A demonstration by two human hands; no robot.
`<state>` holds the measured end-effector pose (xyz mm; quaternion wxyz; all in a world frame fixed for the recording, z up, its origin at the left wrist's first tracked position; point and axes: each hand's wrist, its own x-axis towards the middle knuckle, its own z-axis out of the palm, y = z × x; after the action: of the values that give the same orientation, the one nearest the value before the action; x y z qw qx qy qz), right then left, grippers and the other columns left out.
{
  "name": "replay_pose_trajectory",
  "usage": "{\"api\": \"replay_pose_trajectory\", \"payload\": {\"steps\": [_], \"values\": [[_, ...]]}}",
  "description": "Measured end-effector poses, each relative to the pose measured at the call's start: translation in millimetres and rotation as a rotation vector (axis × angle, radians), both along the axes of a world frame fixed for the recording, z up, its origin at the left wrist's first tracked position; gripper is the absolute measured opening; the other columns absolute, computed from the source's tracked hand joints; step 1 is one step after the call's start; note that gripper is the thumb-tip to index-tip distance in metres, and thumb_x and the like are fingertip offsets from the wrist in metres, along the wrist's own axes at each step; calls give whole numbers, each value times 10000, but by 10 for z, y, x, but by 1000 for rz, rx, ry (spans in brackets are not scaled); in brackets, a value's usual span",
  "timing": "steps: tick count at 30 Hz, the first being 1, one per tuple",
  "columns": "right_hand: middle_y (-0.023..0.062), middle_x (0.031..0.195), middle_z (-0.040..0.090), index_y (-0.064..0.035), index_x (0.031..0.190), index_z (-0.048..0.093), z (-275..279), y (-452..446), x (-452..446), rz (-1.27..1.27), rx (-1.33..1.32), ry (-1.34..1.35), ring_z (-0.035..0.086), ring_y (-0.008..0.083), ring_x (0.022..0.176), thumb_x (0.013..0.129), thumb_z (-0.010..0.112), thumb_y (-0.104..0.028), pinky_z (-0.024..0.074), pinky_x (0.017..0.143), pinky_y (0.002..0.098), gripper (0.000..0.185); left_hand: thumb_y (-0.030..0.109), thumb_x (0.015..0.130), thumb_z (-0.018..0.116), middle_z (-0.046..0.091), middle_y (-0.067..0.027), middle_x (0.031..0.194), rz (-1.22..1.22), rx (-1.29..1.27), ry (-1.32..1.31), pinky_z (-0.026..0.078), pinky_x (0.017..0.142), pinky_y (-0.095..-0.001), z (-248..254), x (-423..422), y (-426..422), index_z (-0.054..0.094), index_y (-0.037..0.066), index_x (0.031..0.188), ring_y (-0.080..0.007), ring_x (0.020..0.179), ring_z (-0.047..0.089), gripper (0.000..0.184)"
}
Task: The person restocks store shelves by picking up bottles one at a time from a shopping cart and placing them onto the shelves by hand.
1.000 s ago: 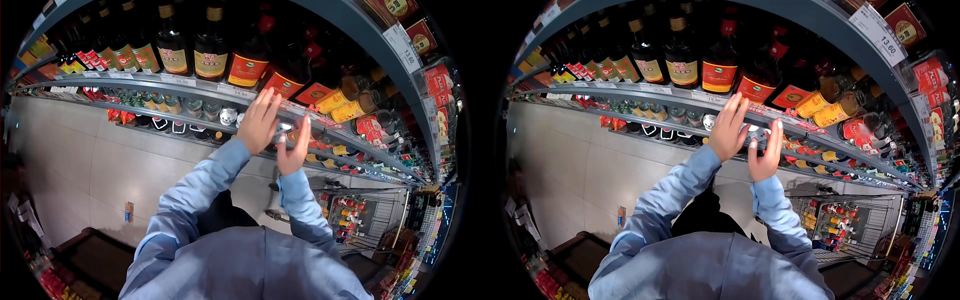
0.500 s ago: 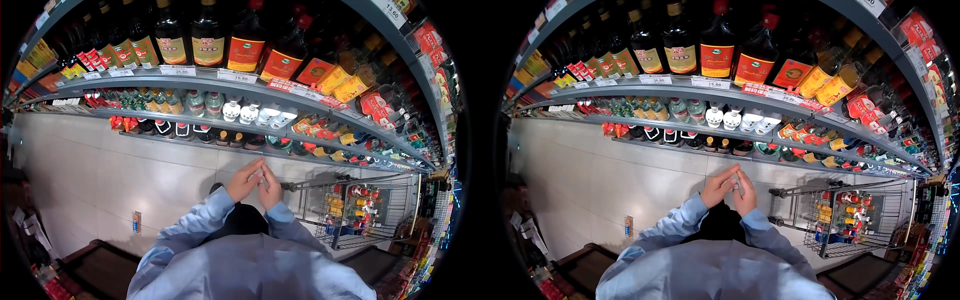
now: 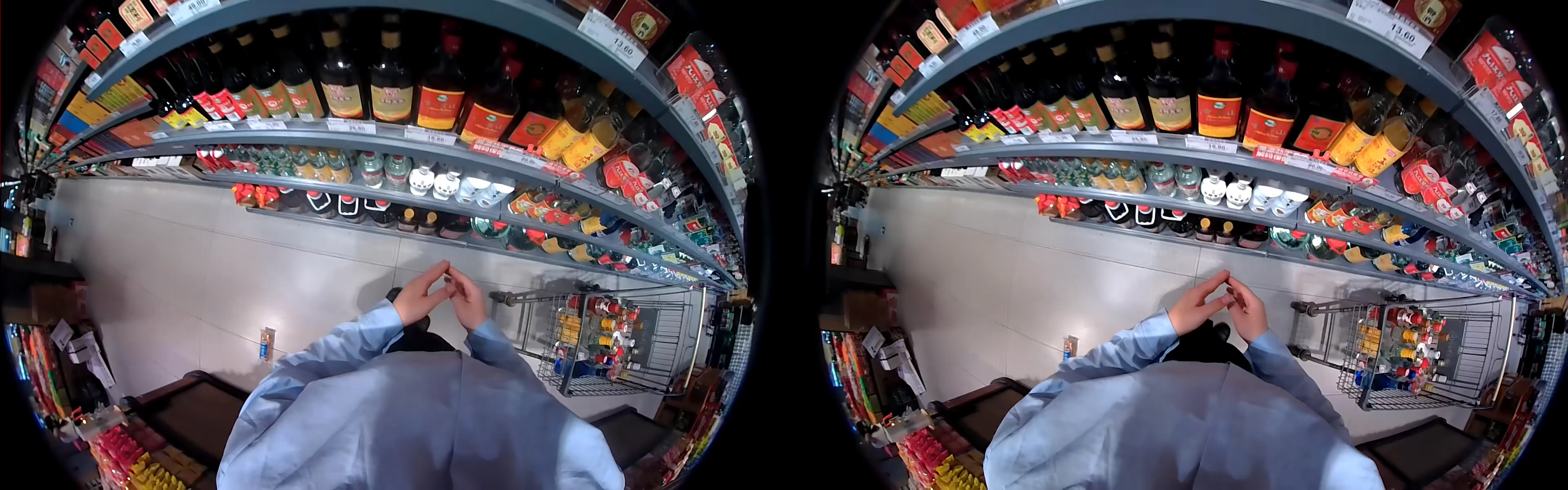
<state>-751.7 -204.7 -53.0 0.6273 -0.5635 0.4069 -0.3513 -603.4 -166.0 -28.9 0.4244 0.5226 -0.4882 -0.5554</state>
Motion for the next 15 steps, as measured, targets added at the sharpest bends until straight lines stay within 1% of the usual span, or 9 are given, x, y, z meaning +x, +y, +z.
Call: {"api": "replay_pose_trajectory", "payload": {"steps": [2, 4, 5, 6, 9, 10, 11, 14, 15], "values": [[69, 1025, 582, -4, 1207, 475, 80, -84, -45, 82, -12, 46, 551, 121, 923, 837, 501, 19, 434, 795, 229, 371, 176, 867, 528, 369, -150, 1336, -4, -7, 3, 277, 1010, -290, 168, 42, -23, 319, -29, 1304, -208, 1243, 341, 527], [93, 1117, 565, 2, 1202, 475, 193, -125, -101, 134, -10, 104, 566, 144, 956, 840, 493, 15, 439, 813, 237, 363, 213, 856, 545, 405, -167, 1305, -4, -4, 74, 292, 1001, -300, 280, 67, -58, 348, -23, 1289, -231, 1226, 371, 531], [91, 1112, 567, 2, 1202, 475, 249, -138, -121, 127, -2, 81, 567, 144, 955, 841, 489, 15, 439, 811, 235, 361, 231, 851, 553, 423, -175, 1289, -5, -3, 110, 299, 996, -304, 317, 69, -70, 362, -20, 1282, -243, 1217, 385, 534], [88, 1106, 569, 1, 1202, 476, 305, -159, -130, 118, 3, 56, 567, 143, 954, 842, 485, 15, 438, 809, 234, 360, 193, 851, 553, 443, -157, 1277, -15, 5, 137, 310, 987, -296, 345, 69, -84, 379, -5, 1278, -224, 1207, 396, 502], [85, 1116, 564, -6, 1210, 473, 424, -116, -224, 98, 35, -6, 560, 146, 977, 846, 462, 19, 429, 824, 239, 365, 71, 868, 499, 398, -114, 1317, -89, 12, 156, 301, 988, -265, 365, 2, -106, 343, -18, 1298, -158, 1212, 366, 466], [84, 1121, 561, -8, 1213, 472, 445, -88, -257, 88, 38, -29, 557, 146, 985, 846, 460, 19, 426, 829, 240, 368, 46, 863, 499, 399, -101, 1318, -105, 13, 203, 307, 981, -259, 383, -19, -102, 352, -4, 1298, -145, 1204, 370, 461], [83, 1126, 559, -11, 1216, 470, 464, -70, -283, 83, 40, -52, 554, 147, 992, 846, 458, 18, 424, 834, 242, 371, 44, 864, 497, 398, -99, 1319, -126, -10, 173, 308, 980, -260, 409, -20, -103, 352, -1, 1299, -143, 1203, 371, 461], [79, 1129, 556, -25, 1228, 464, 431, -35, -334, 126, 35, -5, 555, 135, 960, 824, 455, 29, 417, 830, 237, 408, 35, 864, 490, 393, -92, 1324, -183, -63, 58, 311, 979, -266, 525, 32, -38, 357, 15, 1301, -143, 1198, 379, 458], [77, 1126, 557, -28, 1229, 465, 443, -16, -331, 133, 33, 5, 556, 131, 948, 818, 456, 32, 417, 825, 235, 416, 38, 866, 488, 394, -99, 1323, -174, -37, 99, 313, 978, -267, 523, 59, -15, 353, 17, 1304, -146, 1196, 382, 459]]}}
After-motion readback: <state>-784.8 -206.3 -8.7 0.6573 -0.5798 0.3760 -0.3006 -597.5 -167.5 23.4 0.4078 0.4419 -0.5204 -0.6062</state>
